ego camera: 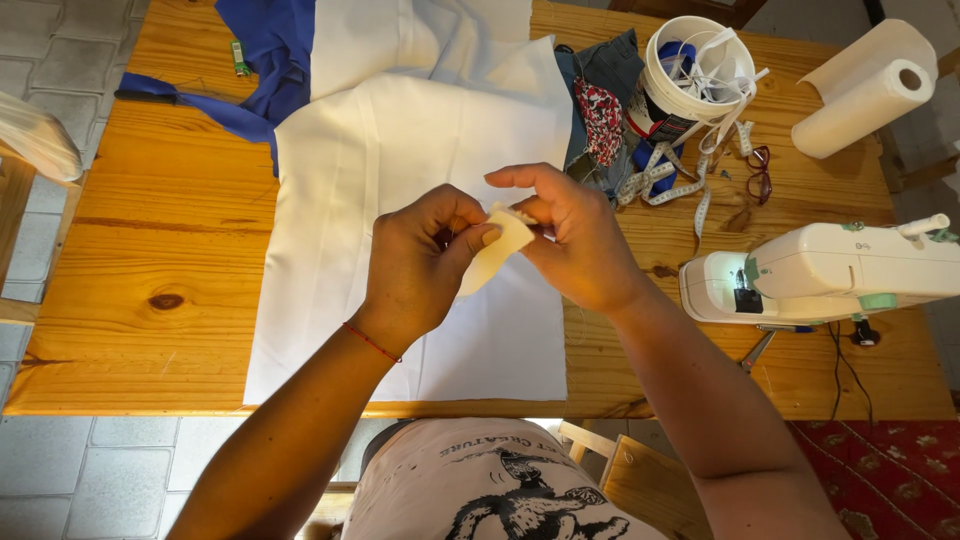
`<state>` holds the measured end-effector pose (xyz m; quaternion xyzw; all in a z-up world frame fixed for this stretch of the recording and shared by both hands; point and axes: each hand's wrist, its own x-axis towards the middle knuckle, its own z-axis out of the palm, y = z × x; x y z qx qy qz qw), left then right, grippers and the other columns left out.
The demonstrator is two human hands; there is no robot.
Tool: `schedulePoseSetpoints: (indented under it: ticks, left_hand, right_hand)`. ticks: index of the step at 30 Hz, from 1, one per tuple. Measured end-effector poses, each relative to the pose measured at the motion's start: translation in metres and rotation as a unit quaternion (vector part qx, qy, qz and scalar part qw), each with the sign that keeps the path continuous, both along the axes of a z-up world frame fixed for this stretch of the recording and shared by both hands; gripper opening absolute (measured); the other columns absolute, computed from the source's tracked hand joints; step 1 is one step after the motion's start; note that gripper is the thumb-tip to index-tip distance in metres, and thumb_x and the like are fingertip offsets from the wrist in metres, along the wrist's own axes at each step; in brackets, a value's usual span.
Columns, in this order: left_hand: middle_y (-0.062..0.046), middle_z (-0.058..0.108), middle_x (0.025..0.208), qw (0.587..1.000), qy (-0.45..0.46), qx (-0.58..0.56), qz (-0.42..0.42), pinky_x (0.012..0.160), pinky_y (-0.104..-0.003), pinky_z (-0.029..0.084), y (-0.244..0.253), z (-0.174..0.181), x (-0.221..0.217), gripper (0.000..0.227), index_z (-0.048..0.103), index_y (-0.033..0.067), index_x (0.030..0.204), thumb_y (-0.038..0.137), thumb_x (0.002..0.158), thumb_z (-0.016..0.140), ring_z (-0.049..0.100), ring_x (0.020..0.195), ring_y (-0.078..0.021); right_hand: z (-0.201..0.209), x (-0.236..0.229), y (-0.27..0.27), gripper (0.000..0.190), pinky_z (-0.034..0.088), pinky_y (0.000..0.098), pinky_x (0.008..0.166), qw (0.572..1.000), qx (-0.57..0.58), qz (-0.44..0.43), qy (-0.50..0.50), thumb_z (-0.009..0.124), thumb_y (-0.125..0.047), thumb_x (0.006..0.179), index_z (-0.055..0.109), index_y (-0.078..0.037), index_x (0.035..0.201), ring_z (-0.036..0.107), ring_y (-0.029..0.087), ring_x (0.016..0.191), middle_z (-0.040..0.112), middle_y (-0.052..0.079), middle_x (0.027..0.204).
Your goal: The person folds a white fabric on a wooden table and uses scissors to cut a strip along the folded edge. They repeat this process, cutting another strip from the fabric.
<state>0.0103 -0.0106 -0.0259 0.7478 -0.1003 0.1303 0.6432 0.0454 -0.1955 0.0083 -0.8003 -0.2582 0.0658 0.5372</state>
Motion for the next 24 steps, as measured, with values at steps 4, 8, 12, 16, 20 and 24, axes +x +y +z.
schedulePoseSetpoints:
  ticks: [4, 8, 12, 16, 20, 24]
  left_hand:
    - [-0.01, 0.061, 0.06, 1.0, -0.007, -0.004, 0.008, 0.054, -0.027, 0.052, -0.003, -0.003, -0.001, 0.009, 0.069, 0.0031, 0.087, -0.001, 0.091, 0.075, 0.057, 0.056, -0.0145]
    - [-0.012, 0.061, 0.06, 1.0, -0.01, 0.008, 0.019, 0.054, -0.028, 0.051, -0.004, -0.001, -0.004, 0.01, 0.067, 0.0018, 0.087, -0.002, 0.092, 0.075, 0.057, 0.055, -0.017]
    - [-0.011, 0.063, 0.06, 1.0, -0.003, 0.012, 0.024, 0.053, -0.027, 0.049, -0.004, -0.003, -0.005, 0.01, 0.067, 0.0028, 0.088, -0.001, 0.091, 0.075, 0.056, 0.053, -0.0167]
    - [-0.011, 0.063, 0.06, 0.999, 0.002, 0.018, 0.031, 0.053, -0.027, 0.048, -0.004, -0.003, -0.005, 0.01, 0.067, 0.0027, 0.088, -0.001, 0.091, 0.076, 0.055, 0.053, -0.0165]
    - [-0.01, 0.062, 0.061, 0.999, -0.012, 0.022, 0.035, 0.054, -0.028, 0.048, -0.002, -0.002, -0.002, 0.012, 0.065, 0.0021, 0.092, -0.001, 0.091, 0.076, 0.056, 0.055, -0.0171]
    - [0.005, 0.061, 0.069, 0.995, -0.032, 0.091, 0.005, 0.062, -0.029, 0.046, 0.008, 0.004, 0.003, 0.03, 0.048, 0.0138, 0.116, 0.012, 0.095, 0.069, 0.054, 0.058, -0.0097]
  right_hand:
    - [0.005, -0.004, -0.001, 0.042, 0.051, 0.0253, 0.073, 0.999, -0.03, 0.007, -0.041, 0.065, 0.005, 0.094, 0.062, -0.006, 0.134, 0.066, 0.015, 0.074, 0.079, 0.015, 0.087]
    - [0.005, -0.008, -0.002, 0.045, 0.054, 0.0311, 0.076, 0.998, -0.028, 0.022, -0.047, 0.063, 0.01, 0.091, 0.062, -0.002, 0.135, 0.074, 0.024, 0.079, 0.079, 0.019, 0.089]
    - [0.007, -0.01, -0.004, 0.049, 0.054, 0.0339, 0.078, 0.998, -0.032, 0.036, -0.05, 0.061, 0.011, 0.09, 0.06, 0.0, 0.138, 0.074, 0.026, 0.081, 0.079, 0.02, 0.09]
    - [0.01, -0.01, -0.005, 0.052, 0.051, 0.0311, 0.078, 0.996, -0.033, 0.054, -0.054, 0.054, 0.009, 0.09, 0.058, -0.001, 0.141, 0.066, 0.017, 0.08, 0.079, 0.018, 0.09]
    - [0.007, -0.005, -0.005, 0.052, 0.048, 0.0252, 0.075, 0.998, 0.006, 0.066, 0.001, 0.066, -0.004, 0.088, 0.06, -0.001, 0.14, 0.063, 0.012, 0.079, 0.078, 0.013, 0.089]
    - [0.004, 0.005, 0.003, 0.037, 0.051, 0.0189, 0.063, 1.0, -0.029, 0.002, 0.009, 0.073, 0.002, 0.095, 0.066, -0.001, 0.131, 0.065, 0.005, 0.074, 0.078, 0.01, 0.098]
